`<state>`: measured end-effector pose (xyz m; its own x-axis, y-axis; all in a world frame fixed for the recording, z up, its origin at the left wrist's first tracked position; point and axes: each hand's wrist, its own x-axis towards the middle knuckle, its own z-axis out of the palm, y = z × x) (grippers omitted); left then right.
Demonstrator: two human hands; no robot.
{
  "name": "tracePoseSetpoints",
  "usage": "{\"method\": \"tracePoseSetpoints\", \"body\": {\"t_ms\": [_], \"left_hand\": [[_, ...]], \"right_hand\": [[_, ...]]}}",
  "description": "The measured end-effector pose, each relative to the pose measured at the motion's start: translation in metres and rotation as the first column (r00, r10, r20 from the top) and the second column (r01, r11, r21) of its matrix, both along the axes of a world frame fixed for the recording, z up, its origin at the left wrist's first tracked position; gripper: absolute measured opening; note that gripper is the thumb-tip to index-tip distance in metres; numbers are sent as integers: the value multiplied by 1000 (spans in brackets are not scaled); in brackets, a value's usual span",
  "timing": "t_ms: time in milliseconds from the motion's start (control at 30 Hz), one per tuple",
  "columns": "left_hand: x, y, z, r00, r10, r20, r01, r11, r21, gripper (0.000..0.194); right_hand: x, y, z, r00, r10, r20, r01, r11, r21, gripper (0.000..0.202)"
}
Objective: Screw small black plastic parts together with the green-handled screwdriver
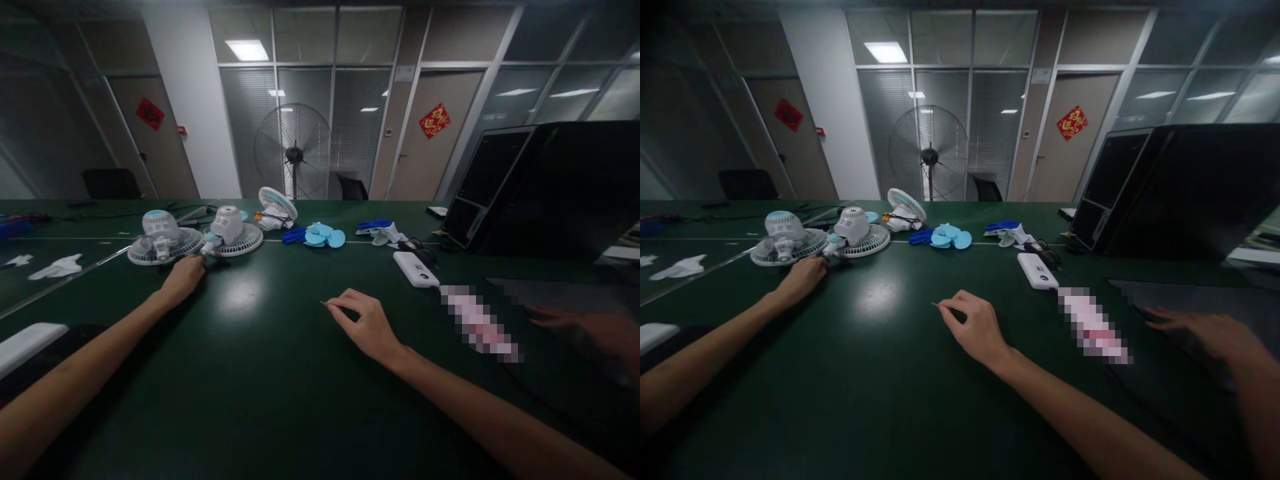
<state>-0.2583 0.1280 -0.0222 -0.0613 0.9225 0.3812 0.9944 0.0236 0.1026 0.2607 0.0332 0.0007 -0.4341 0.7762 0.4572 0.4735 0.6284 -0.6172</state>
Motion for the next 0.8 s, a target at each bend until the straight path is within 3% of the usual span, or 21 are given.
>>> {"method": "tracePoseSetpoints", "body": {"t_ms": [167, 500, 633, 800], "left_hand": [[-2, 2, 0, 997, 48, 62, -52, 997, 56, 37], [32, -7, 14, 927, -218, 306, 133, 952, 276, 49], [38, -1, 15, 892, -253, 376, 153, 949, 276, 54], [33, 4, 12, 871, -259, 417, 177, 958, 225, 45]], "right_hand": [[0, -2, 4, 1000, -5, 12, 6, 999, -43, 22], [-1, -8, 7, 1000, -6, 19, 7, 999, -48, 22], [-1, -8, 7, 999, 1, 36, 0, 999, -42, 22], [-2, -9, 10, 999, 24, 44, -21, 998, -63, 25]]}}
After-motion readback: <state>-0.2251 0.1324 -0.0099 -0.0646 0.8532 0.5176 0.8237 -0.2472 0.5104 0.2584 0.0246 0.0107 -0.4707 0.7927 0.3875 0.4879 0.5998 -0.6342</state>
